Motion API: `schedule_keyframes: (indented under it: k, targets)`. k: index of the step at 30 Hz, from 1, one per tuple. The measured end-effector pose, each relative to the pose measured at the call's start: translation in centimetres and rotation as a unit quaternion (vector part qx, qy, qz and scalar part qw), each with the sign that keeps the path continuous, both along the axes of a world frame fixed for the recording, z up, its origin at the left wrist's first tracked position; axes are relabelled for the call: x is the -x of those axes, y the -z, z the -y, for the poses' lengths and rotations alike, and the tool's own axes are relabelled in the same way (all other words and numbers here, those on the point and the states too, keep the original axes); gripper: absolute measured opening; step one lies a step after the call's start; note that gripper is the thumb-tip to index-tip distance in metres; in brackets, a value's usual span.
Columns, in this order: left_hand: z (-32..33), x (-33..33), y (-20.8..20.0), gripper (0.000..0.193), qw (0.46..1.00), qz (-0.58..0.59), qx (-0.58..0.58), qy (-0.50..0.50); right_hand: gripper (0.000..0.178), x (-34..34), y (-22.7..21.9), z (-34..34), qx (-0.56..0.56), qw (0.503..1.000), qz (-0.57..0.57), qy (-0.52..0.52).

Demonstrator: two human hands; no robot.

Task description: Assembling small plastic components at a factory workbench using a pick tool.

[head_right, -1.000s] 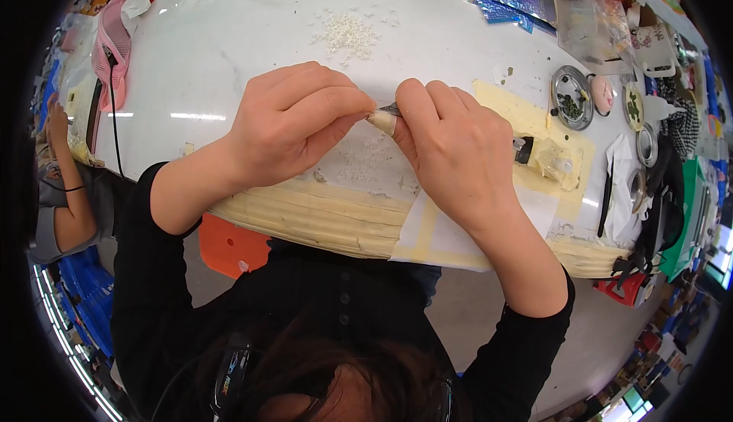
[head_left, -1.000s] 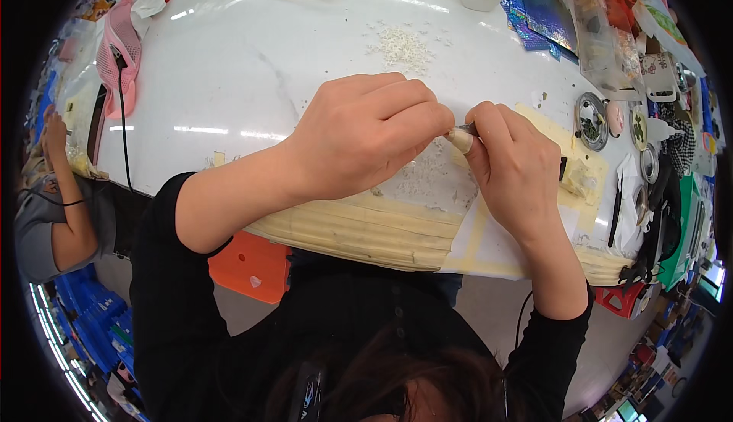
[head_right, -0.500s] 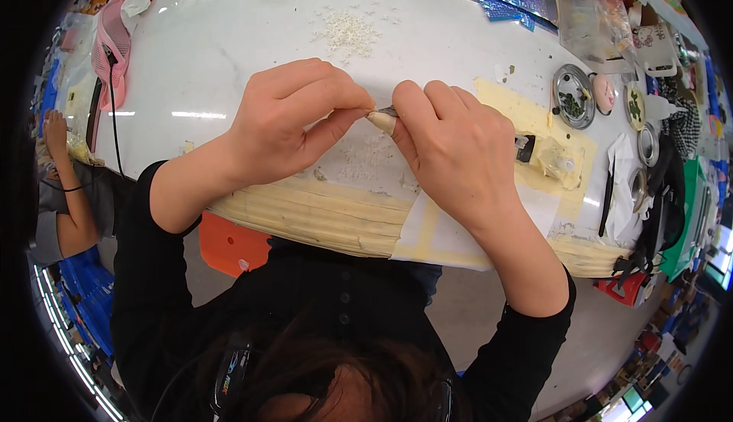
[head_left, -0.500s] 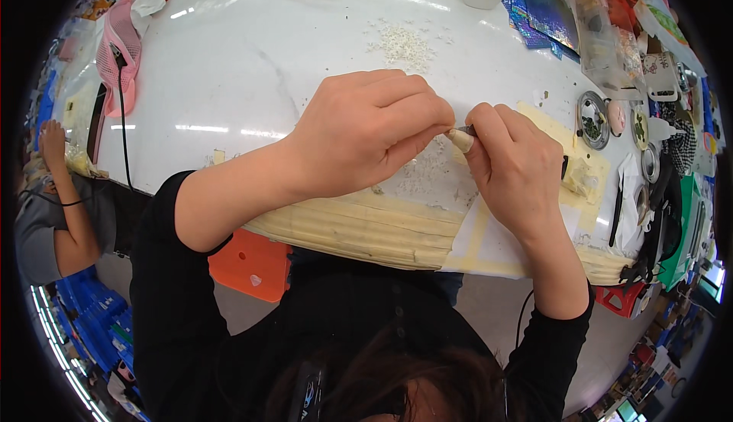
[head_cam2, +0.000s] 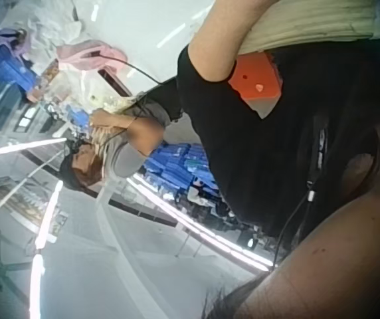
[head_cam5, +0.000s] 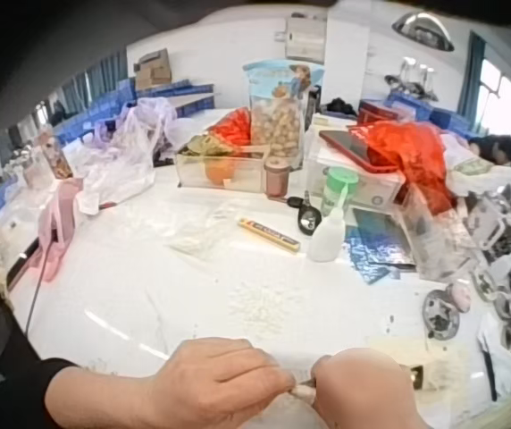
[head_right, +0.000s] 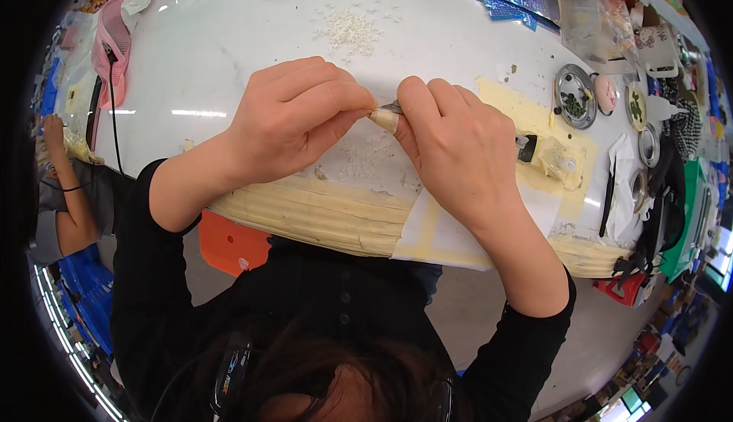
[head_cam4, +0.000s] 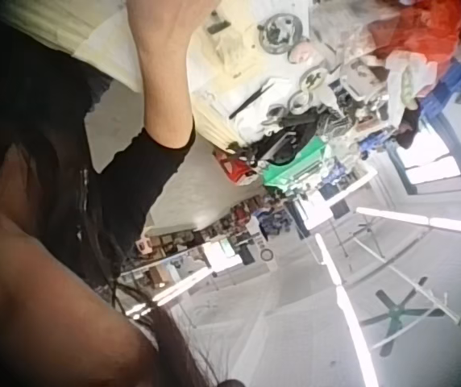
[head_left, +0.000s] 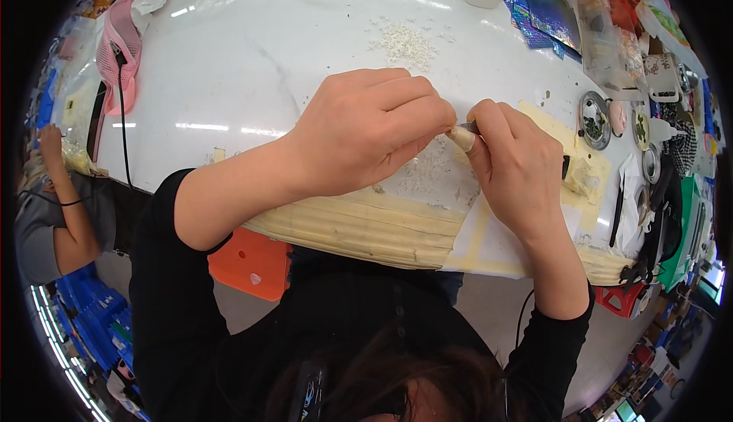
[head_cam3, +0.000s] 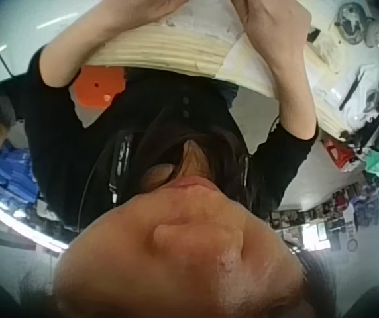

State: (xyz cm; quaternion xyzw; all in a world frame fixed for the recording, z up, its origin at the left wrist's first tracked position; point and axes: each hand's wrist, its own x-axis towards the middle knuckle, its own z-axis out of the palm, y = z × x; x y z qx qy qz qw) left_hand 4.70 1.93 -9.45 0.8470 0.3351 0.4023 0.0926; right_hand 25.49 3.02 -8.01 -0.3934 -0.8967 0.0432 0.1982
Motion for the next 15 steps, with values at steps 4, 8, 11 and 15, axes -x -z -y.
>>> schedule_keyframes:
  k: [4,8,11,15]
  targets:
    - [0.07,0.05,0.05,0.021,1.000,-0.010,-0.012,-0.003,0.014,-0.07,-0.04,-0.03,0.006,1.000,0.002,-0.009]
    - [0.07,0.03,-0.06,0.020,1.000,-0.020,-0.018,-0.003,0.013,-0.09,0.01,0.00,0.012,1.000,-0.007,-0.016]
    - [0.15,0.02,-0.25,0.016,0.999,0.014,0.034,0.003,0.013,-0.13,0.03,-0.06,0.010,1.000,-0.007,-0.019]
    - [0.48,0.07,-0.63,0.005,0.960,0.117,0.254,0.027,0.012,-0.12,-0.03,-0.17,0.012,1.000,-0.019,-0.017]
